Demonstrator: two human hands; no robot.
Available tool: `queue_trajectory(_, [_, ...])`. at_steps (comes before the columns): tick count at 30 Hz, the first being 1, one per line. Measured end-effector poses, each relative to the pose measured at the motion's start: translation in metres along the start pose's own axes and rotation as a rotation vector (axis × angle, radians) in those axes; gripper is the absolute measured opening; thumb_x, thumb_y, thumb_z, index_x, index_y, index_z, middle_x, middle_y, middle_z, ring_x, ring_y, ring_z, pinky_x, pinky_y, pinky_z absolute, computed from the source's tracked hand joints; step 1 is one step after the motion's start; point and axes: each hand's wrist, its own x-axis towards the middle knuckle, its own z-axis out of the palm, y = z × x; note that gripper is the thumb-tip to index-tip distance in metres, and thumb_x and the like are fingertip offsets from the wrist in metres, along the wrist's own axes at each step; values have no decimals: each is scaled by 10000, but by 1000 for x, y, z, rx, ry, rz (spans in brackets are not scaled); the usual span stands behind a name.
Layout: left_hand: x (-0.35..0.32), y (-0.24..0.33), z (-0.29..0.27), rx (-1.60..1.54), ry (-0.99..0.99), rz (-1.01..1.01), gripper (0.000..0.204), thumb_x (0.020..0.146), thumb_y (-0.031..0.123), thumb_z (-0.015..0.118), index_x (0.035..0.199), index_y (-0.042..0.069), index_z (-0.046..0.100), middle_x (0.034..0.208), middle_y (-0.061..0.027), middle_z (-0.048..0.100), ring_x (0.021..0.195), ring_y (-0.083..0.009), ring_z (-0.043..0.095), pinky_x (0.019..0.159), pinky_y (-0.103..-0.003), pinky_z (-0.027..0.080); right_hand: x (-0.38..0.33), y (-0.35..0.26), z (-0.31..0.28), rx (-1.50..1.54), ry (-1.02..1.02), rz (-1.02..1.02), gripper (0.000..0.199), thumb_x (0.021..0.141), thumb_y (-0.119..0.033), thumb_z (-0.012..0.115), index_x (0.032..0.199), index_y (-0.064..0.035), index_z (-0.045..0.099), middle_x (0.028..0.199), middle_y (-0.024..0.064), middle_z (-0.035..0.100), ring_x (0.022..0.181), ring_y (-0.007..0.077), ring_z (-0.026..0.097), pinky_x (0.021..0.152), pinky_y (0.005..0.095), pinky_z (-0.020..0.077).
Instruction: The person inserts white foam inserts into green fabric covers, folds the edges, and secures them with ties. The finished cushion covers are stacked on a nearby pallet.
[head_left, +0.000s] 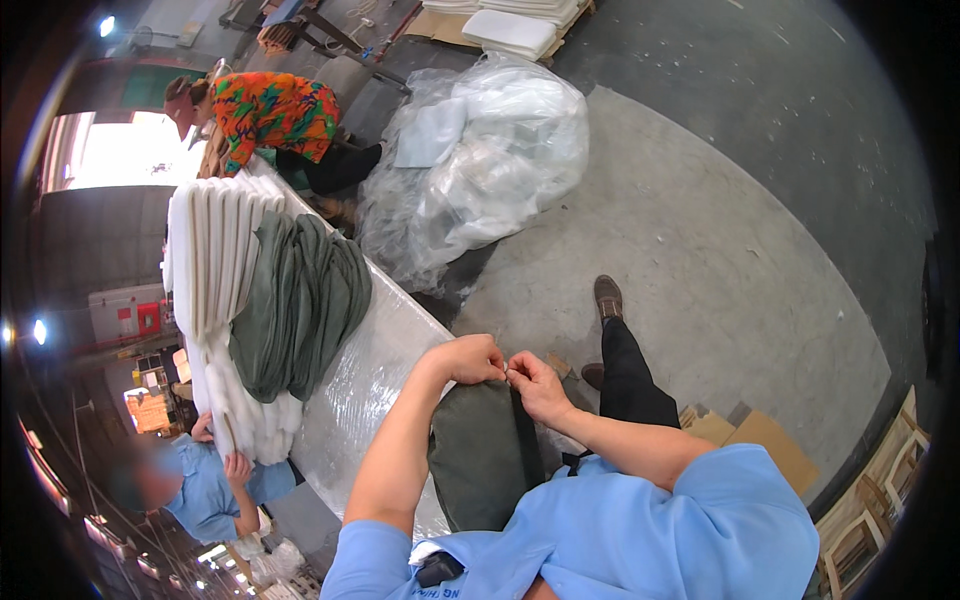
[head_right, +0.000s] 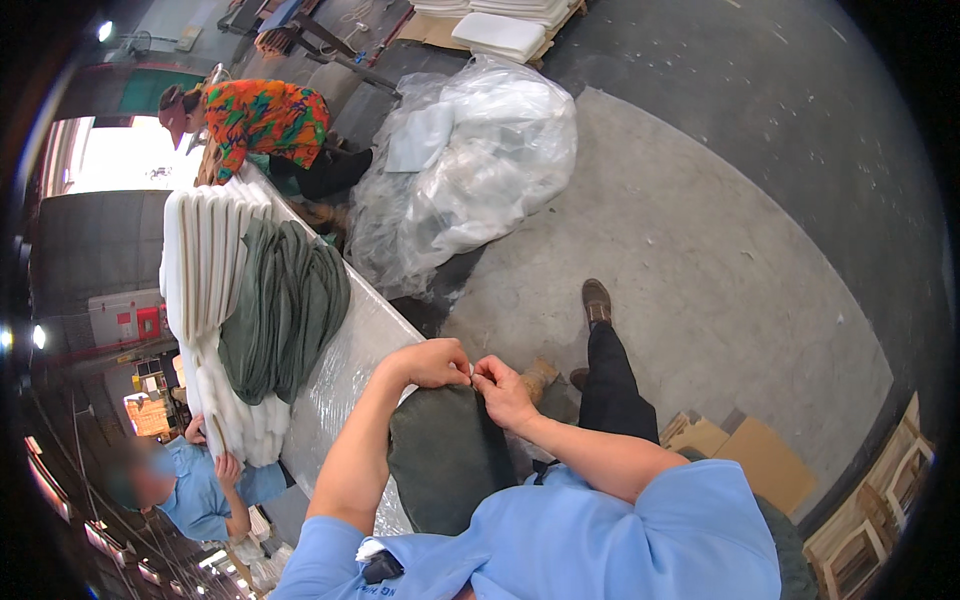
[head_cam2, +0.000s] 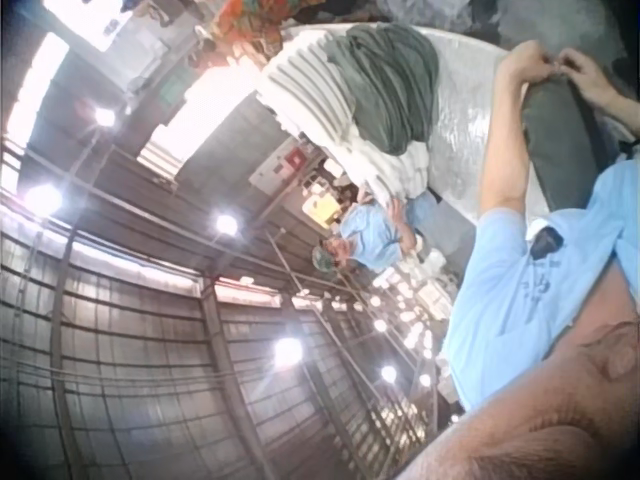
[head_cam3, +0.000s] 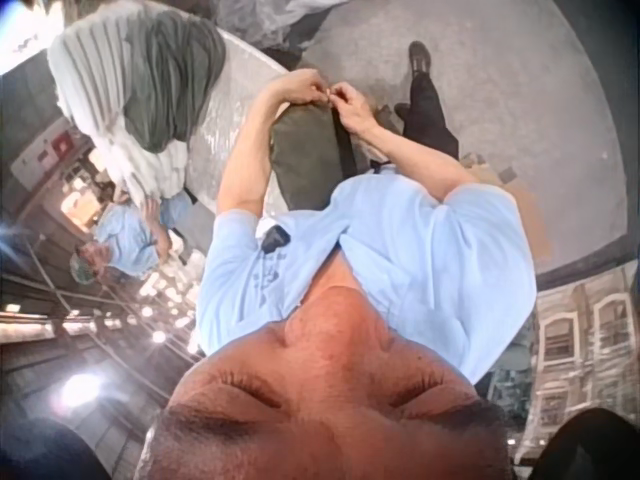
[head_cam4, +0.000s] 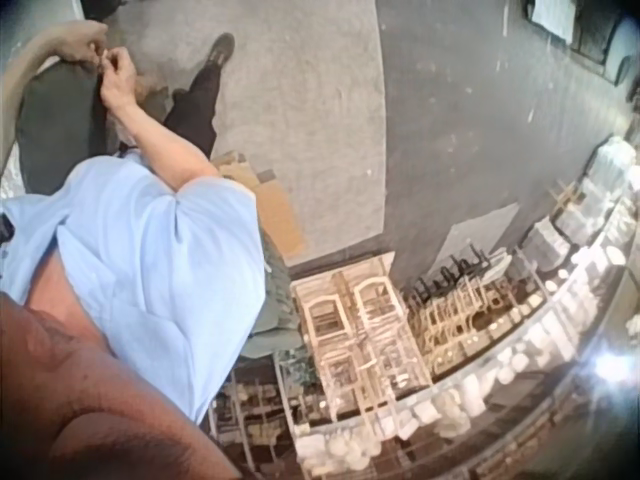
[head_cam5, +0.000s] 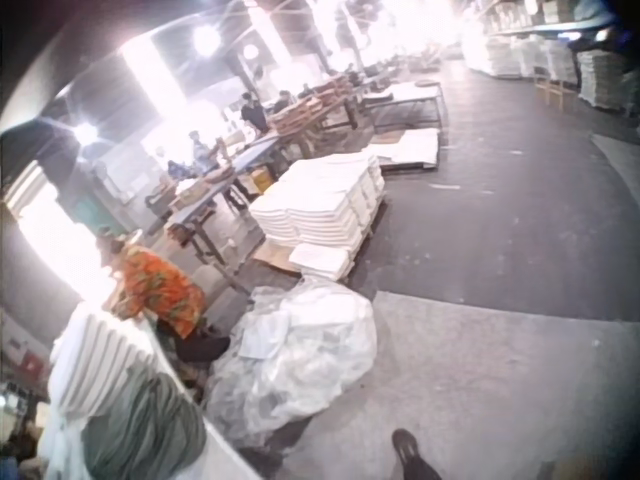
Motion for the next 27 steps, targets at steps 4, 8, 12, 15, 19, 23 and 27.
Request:
queue_trajectory(4, [7,13,-6,19,-116,-100,267,823,287,799,924,40,795,825,-162,756,783,-297,720,726,-428,551,-5,-6,-2,-2,-34,9,113,1019,-119,645,1097,-44,614,941,8,627,886,99,558,784,284,482])
queue_trajectory(8, [14,10,0,62,-111,-102,236,810,279,816,910,66,795,808,-126,752,774,-263,704,726,-417,546,-17,-9,-15,279,-83,204,240,1014,-138,661,1229,-77,573,1032,22,617,918,116,580,802,292,490])
queue_trajectory(12, [17,-2,5,-48,-131,-119,228,822,275,813,916,68,793,813,-104,753,768,-243,686,720,-411,536,-36,-12,-28,233,-204,589,226,1029,-175,680,1221,-114,579,1028,-3,627,930,110,640,789,311,523])
queue_trajectory(15, [21,2,3,-42,-156,-98,229,836,280,807,917,67,792,805,-105,751,758,-233,675,707,-407,527,-38,-5,-30,342,-318,750,131,1043,-242,675,1080,-129,619,952,-21,651,925,98,645,767,328,522])
queue_trajectory(19, [23,10,1,62,-184,-94,339,818,351,825,969,48,805,845,-129,766,785,-253,705,735,-422,549,-35,-7,-20,277,-155,552,205,1048,-289,676,982,-96,662,827,-52,603,761,66,567,699,285,470])
queue_trajectory(23, [27,36,-6,199,-244,-133,432,828,424,815,958,13,797,840,-144,759,775,-275,718,685,-434,559,-35,7,-19,385,60,433,170,1065,-218,632,966,-92,687,834,-43,627,743,70,547,667,278,425])
queue_trajectory(27, [37,36,-3,180,-369,-125,467,862,451,794,1008,8,795,877,-161,758,739,-309,711,615,-456,562,-36,9,-29,429,55,412,152,1067,-173,612,966,-93,692,845,-23,656,731,96,547,667,280,427])
